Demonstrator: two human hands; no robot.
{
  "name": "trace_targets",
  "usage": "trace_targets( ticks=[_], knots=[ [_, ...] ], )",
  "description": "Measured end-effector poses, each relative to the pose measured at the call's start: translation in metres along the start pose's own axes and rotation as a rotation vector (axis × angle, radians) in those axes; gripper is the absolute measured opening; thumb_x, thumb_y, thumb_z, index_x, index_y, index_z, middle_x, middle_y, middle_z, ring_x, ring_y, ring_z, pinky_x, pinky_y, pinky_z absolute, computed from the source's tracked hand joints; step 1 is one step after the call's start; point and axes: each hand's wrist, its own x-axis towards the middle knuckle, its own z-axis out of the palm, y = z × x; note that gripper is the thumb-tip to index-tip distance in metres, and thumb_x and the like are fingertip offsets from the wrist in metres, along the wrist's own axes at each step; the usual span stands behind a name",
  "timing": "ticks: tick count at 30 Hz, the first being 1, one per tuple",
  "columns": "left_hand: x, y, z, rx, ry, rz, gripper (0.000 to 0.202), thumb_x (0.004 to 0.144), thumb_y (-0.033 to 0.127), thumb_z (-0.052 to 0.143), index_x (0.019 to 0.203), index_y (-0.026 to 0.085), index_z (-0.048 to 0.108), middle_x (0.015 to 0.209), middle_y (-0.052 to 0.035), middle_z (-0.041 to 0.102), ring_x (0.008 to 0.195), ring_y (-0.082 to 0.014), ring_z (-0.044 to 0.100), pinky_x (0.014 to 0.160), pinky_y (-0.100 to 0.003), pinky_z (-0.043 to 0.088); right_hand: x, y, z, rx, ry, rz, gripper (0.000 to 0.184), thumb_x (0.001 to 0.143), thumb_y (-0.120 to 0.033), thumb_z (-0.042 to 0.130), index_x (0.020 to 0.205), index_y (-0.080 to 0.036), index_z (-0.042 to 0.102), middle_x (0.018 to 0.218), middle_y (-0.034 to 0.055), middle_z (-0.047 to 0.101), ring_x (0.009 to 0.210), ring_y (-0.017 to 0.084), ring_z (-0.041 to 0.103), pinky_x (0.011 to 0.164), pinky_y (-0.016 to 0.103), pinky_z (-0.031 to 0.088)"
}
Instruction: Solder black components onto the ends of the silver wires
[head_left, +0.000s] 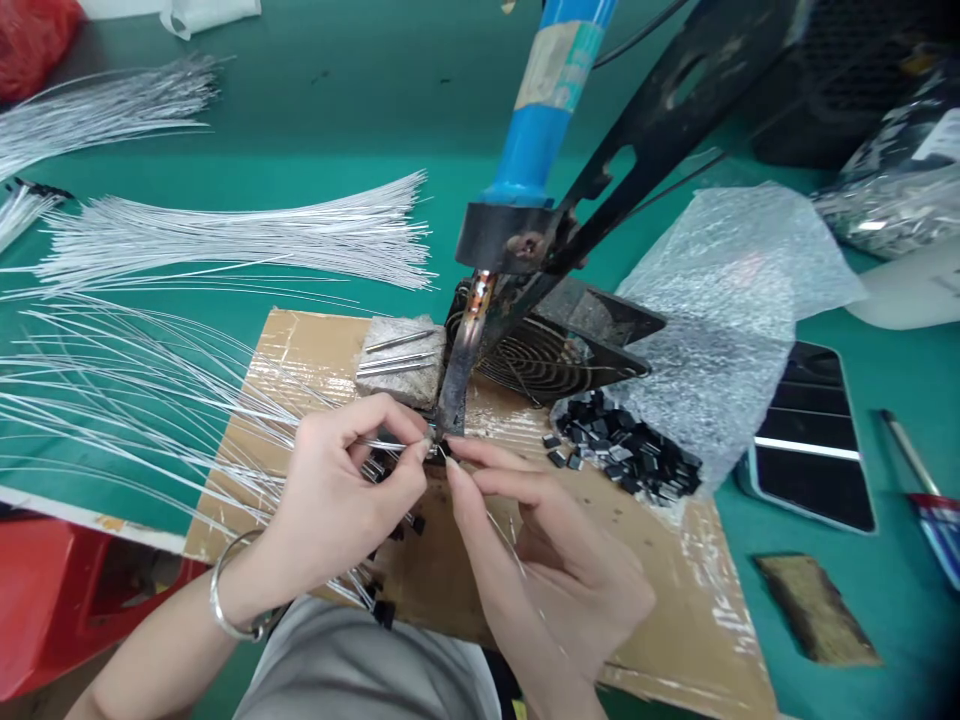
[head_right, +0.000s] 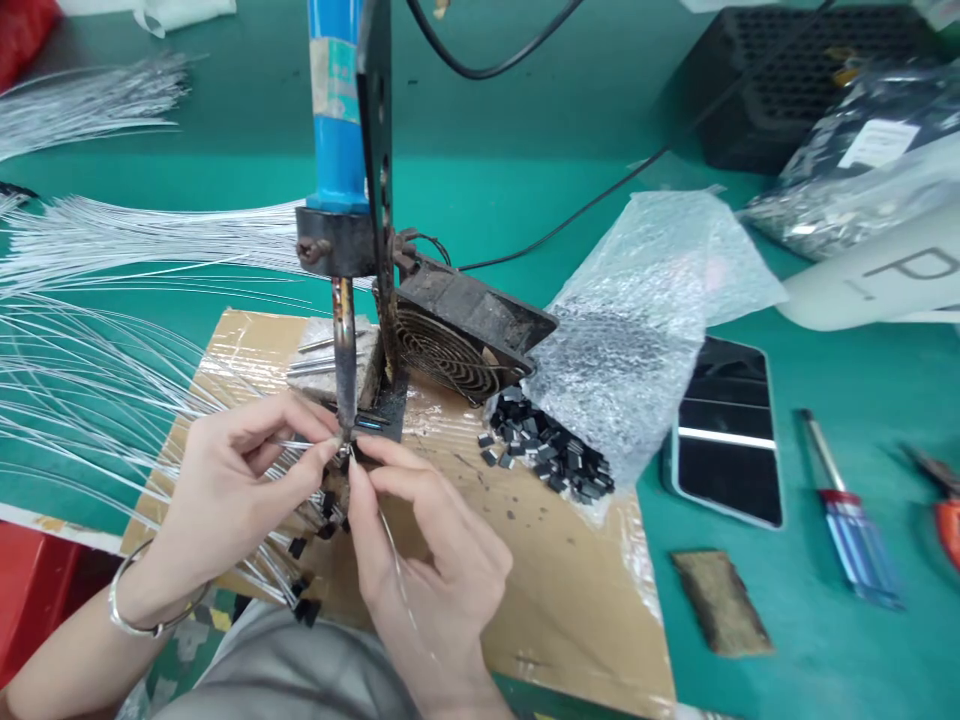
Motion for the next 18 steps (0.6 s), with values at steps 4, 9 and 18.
trace_targets(
  ticks=[4, 9, 18],
  knots=[
    [-0.0001, -0.0003, 0.0004, -0.007, -0.004, 0.009, 0.016, 0.08, 0.006, 0.063, 0.071, 0.018, 0.068, 0.075, -0.0007, 0.074, 0.071, -0.0124, 0.068, 0.064, -0.02, 0.054, 0.0, 0.0002, 0.0002, 0.003, 0.0, -0.01, 0.023, 0.085, -0.002, 0.077, 0.095, -0.023, 0.075, 0.104, 0.0042, 0.084, 0.096, 0.021, 0.082, 0.092, 0.032, 0.065],
    [0.0007, -0.0003, 0.0004, -0.009, -0.002, 0.007, 0.015, 0.079, 0.005, 0.064, 0.071, 0.017, 0.069, 0.075, -0.0007, 0.074, 0.071, -0.0123, 0.069, 0.064, -0.019, 0.054, 0.0003, 0.0006, -0.0004, -0.01, -0.005, -0.008, 0.023, 0.086, -0.003, 0.077, 0.095, -0.025, 0.076, 0.102, 0.0034, 0.084, 0.095, 0.022, 0.082, 0.09, 0.034, 0.066],
    [0.0001, -0.0015, 0.001, -0.017, -0.01, 0.009, 0.014, 0.08, 0.006, 0.064, 0.072, 0.017, 0.068, 0.075, -0.0016, 0.074, 0.071, -0.0132, 0.068, 0.064, -0.021, 0.054, -0.0001, 0.001, 0.0003, 0.002, 0.007, -0.021, 0.024, 0.085, -0.001, 0.077, 0.095, -0.023, 0.076, 0.102, 0.0049, 0.084, 0.095, 0.022, 0.082, 0.09, 0.034, 0.066]
  ],
)
